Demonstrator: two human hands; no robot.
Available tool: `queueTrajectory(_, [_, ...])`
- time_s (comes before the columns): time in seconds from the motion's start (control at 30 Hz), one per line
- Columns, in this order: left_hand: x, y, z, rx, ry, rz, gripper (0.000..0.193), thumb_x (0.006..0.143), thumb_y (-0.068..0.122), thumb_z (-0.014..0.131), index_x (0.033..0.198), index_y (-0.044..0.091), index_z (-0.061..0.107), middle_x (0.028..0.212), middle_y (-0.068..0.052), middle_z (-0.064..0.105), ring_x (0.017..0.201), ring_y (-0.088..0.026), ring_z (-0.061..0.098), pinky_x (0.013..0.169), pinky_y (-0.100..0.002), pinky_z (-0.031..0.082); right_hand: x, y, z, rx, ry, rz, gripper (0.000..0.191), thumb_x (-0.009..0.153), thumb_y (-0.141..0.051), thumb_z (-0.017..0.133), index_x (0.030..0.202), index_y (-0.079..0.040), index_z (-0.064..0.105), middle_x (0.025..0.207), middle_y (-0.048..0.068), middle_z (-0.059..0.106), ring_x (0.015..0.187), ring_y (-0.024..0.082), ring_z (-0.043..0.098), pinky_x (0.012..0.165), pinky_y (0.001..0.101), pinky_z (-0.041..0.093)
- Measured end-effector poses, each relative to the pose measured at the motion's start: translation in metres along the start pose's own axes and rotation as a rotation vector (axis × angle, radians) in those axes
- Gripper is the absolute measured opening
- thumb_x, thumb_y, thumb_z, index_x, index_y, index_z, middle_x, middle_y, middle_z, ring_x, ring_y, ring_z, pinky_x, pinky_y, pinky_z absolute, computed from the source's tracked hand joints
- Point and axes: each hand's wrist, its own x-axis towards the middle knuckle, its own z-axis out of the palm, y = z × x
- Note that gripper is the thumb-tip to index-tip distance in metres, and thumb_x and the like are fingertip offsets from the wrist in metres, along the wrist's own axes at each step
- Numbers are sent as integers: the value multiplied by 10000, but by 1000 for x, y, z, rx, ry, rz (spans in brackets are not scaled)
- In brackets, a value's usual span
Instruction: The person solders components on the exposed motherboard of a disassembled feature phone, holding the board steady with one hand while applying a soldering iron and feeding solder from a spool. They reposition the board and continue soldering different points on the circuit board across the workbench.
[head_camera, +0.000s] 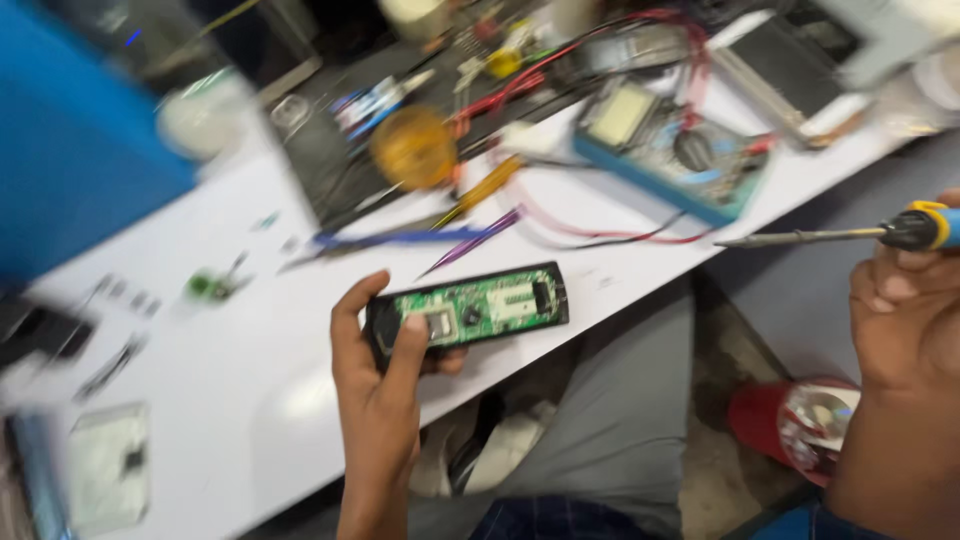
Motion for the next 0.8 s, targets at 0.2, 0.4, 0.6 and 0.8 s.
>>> queueTrajectory(0.2, [-7, -18, -86, -31, 86, -9, 468, 973, 70, 574, 1407, 23, 405, 954, -147, 679, 717, -150, 698, 678, -290, 624, -23, 87, 111, -58, -93, 150, 276, 1218, -281, 515, 1266, -12, 559, 973, 126, 648, 760, 164, 610, 583, 222, 460])
queueTrajectory(0.4, [-12, -18, -111, 244, 74, 144, 615, 896, 101, 700, 1411, 1, 379, 1049, -150, 696, 880, -169, 716, 759, -296, 622, -54, 130, 204, -271, -200, 125, 275, 1202, -236, 620, 1304, 7, 540, 1033, 188, 679, 784, 206, 649, 628, 278, 532])
queueTrajectory(0.6, [-2, -15, -130, 808, 137, 258, 665, 775, 260, 842, 1317, 22, 539, 1124, -150, 693, 924, -253, 732, 763, -372, 597, -61, 179, 247, -483, -323, 112, 281, 1124, -143, 659, 1300, 13, 506, 1026, 179, 646, 800, 195, 632, 648, 291, 538])
queueTrajectory(0.8, [0, -8, -144, 1074, 195, 233, 695, 753, 389, 865, 1286, 17, 619, 1206, -152, 593, 894, -285, 712, 704, -409, 576, -59, 214, 253, -342, -338, 158, 243, 1162, -161, 621, 1247, 27, 492, 938, 163, 608, 760, 201, 615, 648, 330, 546])
